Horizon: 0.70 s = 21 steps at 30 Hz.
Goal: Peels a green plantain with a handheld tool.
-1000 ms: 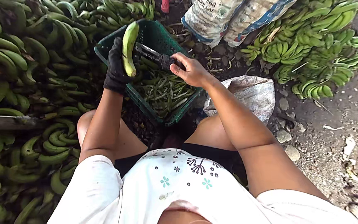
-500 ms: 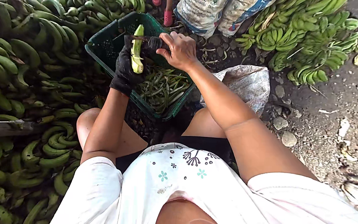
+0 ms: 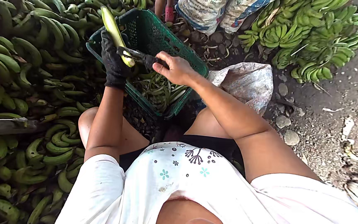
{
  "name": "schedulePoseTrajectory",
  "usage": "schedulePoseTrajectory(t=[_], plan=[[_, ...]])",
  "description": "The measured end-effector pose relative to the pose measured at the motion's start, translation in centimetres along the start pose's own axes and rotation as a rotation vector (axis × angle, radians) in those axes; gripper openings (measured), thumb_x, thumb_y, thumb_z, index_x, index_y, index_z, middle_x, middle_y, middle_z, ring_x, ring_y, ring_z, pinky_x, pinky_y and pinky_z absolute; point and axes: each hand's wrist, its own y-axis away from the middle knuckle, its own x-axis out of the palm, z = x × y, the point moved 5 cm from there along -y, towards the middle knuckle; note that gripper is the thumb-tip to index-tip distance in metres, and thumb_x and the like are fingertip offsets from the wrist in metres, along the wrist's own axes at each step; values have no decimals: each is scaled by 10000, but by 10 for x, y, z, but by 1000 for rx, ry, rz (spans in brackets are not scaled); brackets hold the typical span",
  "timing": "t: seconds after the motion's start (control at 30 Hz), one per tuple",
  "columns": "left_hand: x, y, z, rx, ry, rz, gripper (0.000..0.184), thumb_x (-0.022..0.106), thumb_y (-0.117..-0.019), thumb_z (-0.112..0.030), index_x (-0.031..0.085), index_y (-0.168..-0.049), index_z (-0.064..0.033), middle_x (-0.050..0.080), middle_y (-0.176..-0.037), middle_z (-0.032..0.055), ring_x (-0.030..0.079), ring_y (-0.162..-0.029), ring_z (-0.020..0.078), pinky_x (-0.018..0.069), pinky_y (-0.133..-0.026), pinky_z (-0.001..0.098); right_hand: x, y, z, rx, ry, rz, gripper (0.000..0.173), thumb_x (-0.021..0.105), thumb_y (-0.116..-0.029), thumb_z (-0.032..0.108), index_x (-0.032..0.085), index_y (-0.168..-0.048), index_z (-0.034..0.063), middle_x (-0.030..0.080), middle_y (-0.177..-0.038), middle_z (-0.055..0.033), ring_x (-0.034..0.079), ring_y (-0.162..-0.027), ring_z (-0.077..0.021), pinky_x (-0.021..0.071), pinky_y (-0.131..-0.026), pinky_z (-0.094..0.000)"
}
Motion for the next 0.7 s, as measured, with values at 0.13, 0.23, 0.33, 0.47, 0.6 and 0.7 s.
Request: schedulePoseTrajectory(t=[0.13, 0.23, 0.33, 0.47, 0.6, 0.7], plan=[[6, -4, -12, 163, -12, -112, 346, 269, -1112, -181, 405, -1360, 18, 683, -1034, 90, 703, -870, 203, 622, -781, 401, 6, 7, 13, 33, 52, -13, 520, 406, -1076, 540, 567, -1380, 150, 717, -1019, -169, 703, -968, -386, 519, -776, -620], [18, 4, -18, 167, -44, -133, 335, 284, -1111, -158, 383, -1369, 31, 676, -1038, 66, 705, -878, 174, 627, -788, 384, 6, 5, 7, 23, 67, -61, 532, 421, -1072, 540, 566, -1405, 152, 723, -1057, -175, 704, -982, -398, 518, -773, -628], [27, 11, -12, 20, -101, -9, 336, 322, -1095, -158, 439, -1354, 21, 676, -1023, 27, 689, -896, 128, 605, -830, 358, -1, -11, -12, -9, 127, -176, 557, 468, -1055, 541, 563, -1438, 149, 712, -1157, -190, 696, -1044, -418, 523, -825, -655], [24, 19, 6, -385, -116, 237, 362, 359, -1118, -297, 555, -1310, -60, 679, -1054, 36, 677, -943, 120, 589, -864, 345, -33, -29, -42, -131, 279, -457, 558, 523, -1024, 548, 628, -1398, 147, 709, -1161, -179, 690, -1061, -391, 529, -838, -611], [15, 34, 1, -534, -195, 279, 325, 376, -1116, -282, 601, -1263, -98, 704, -1002, 14, 698, -893, 108, 607, -803, 321, -50, -33, -59, -141, 340, -460, 568, 477, -1024, 586, 628, -1398, 186, 705, -1170, -158, 683, -1069, -374, 515, -830, -589], [9, 34, 2, -508, -270, 296, 324, 380, -1117, -259, 610, -1267, -88, 705, -1003, 4, 693, -899, 90, 597, -823, 304, -52, -36, -64, -62, 307, -406, 567, 469, -1030, 577, 604, -1431, 198, 696, -1221, -159, 677, -1104, -379, 506, -857, -615]])
